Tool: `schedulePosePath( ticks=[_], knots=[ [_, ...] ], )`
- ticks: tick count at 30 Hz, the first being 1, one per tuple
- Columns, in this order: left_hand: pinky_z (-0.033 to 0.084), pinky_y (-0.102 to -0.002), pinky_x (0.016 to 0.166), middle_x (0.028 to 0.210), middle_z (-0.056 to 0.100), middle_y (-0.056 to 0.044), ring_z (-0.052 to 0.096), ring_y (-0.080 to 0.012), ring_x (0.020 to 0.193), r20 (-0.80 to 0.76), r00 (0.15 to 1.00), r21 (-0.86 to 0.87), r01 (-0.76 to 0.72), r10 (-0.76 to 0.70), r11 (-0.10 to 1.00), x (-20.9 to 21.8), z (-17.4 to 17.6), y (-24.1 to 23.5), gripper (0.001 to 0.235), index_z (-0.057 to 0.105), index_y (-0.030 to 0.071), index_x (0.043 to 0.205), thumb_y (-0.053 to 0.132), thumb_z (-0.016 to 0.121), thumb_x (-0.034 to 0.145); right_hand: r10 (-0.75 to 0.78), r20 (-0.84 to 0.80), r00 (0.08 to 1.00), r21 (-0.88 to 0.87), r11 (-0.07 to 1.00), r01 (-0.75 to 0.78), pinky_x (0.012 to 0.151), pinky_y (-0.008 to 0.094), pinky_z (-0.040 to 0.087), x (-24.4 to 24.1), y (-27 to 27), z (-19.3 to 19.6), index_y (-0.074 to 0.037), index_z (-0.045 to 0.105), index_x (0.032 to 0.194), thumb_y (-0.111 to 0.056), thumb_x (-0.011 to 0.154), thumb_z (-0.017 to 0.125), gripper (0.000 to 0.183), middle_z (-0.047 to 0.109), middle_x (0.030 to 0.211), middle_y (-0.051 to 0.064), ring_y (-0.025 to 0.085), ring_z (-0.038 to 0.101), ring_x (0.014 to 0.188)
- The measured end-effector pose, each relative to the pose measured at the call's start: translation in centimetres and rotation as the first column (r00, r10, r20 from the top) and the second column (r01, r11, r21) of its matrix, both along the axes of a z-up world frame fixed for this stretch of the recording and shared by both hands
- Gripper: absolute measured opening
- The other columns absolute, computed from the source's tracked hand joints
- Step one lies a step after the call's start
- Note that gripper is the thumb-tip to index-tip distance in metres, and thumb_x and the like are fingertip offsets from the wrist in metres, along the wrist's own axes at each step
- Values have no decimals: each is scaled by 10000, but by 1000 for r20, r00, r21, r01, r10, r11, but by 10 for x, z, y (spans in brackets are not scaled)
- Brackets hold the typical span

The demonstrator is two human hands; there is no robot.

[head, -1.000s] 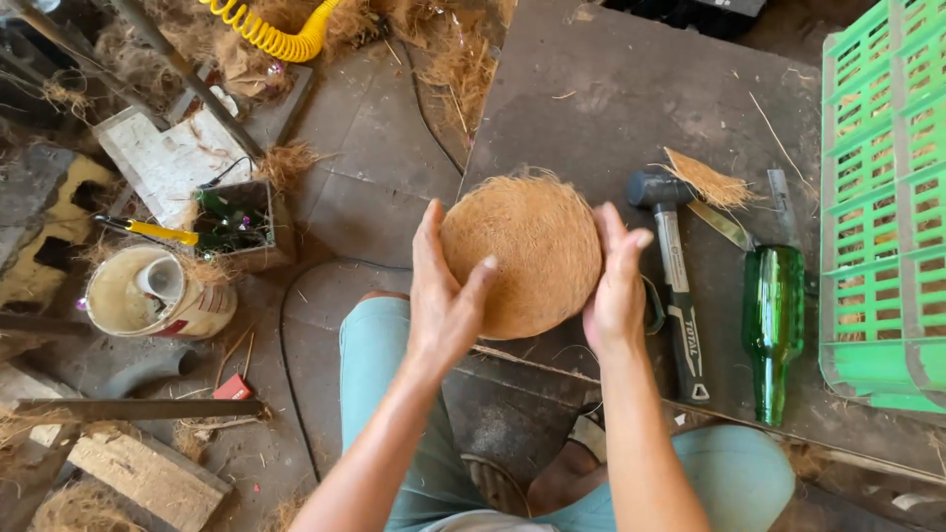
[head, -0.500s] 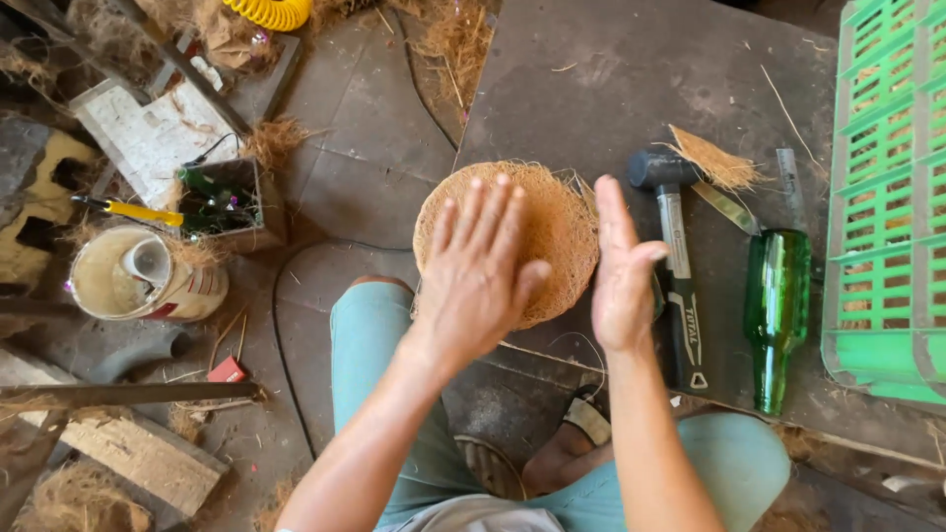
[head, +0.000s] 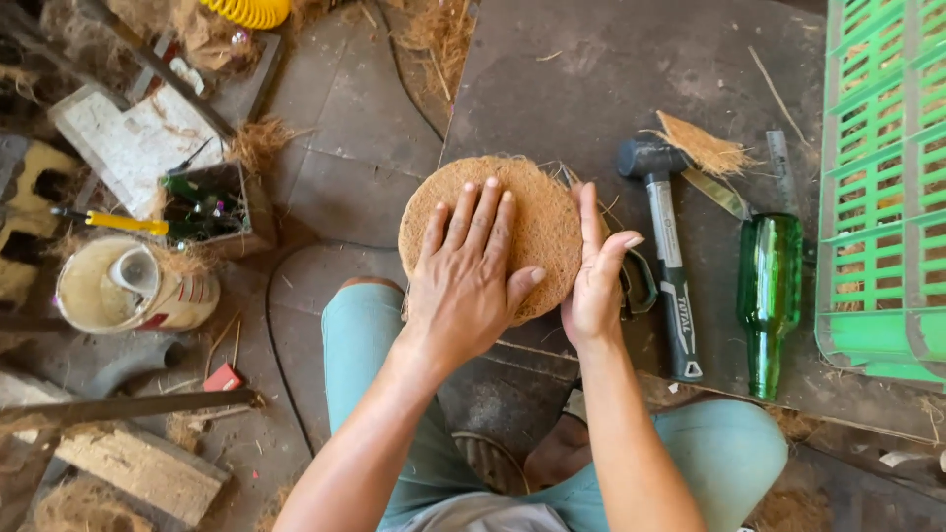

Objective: The person sits on the floor and smooths a round coconut fiber disc, then moves to a white table to press and arrange loose coconut fibers onto the disc's surface. The person repeatedly picks up fibers and presses them into place to build up the disc's texture.

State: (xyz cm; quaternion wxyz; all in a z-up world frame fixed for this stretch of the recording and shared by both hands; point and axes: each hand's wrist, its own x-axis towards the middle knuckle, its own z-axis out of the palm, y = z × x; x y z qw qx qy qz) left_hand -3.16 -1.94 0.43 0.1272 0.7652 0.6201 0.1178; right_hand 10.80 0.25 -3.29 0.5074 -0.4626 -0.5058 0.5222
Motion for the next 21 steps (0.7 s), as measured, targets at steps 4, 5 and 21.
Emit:
schedulePosePath(
  ticks=[4,5,21],
  knots=[
    [43,-509,1211,1632,188,-183,139,-331,1515,22,1000,5,-8,8,1000,0,-1,2,834,243,37,1556,646,215,987,-10,17,1000,-24,1000,10,1248,446,-14,-3,-7,9,-195,145,1597,-684,895,-109,892,104,1670,89,310,58,1531],
    [47,-510,1211,1631,194,-184,145,-334,1514,28,1000,12,-6,5,1000,-1,0,3,832,246,35,1555,641,212,987,-34,-14,999,-23,999,34,1242,458,-29,-9,-10,11,-192,136,1594,-697,894,-87,891,113,1670,105,314,61,1534],
    [39,-516,1210,1632,187,-189,143,-340,1513,44,999,14,22,-22,1000,-1,-2,0,822,237,28,1557,627,193,995,50,-173,984,89,995,-35,1252,480,-10,34,18,-11,-122,245,1576,-745,847,-79,1012,184,1648,133,324,65,1533]
  ],
)
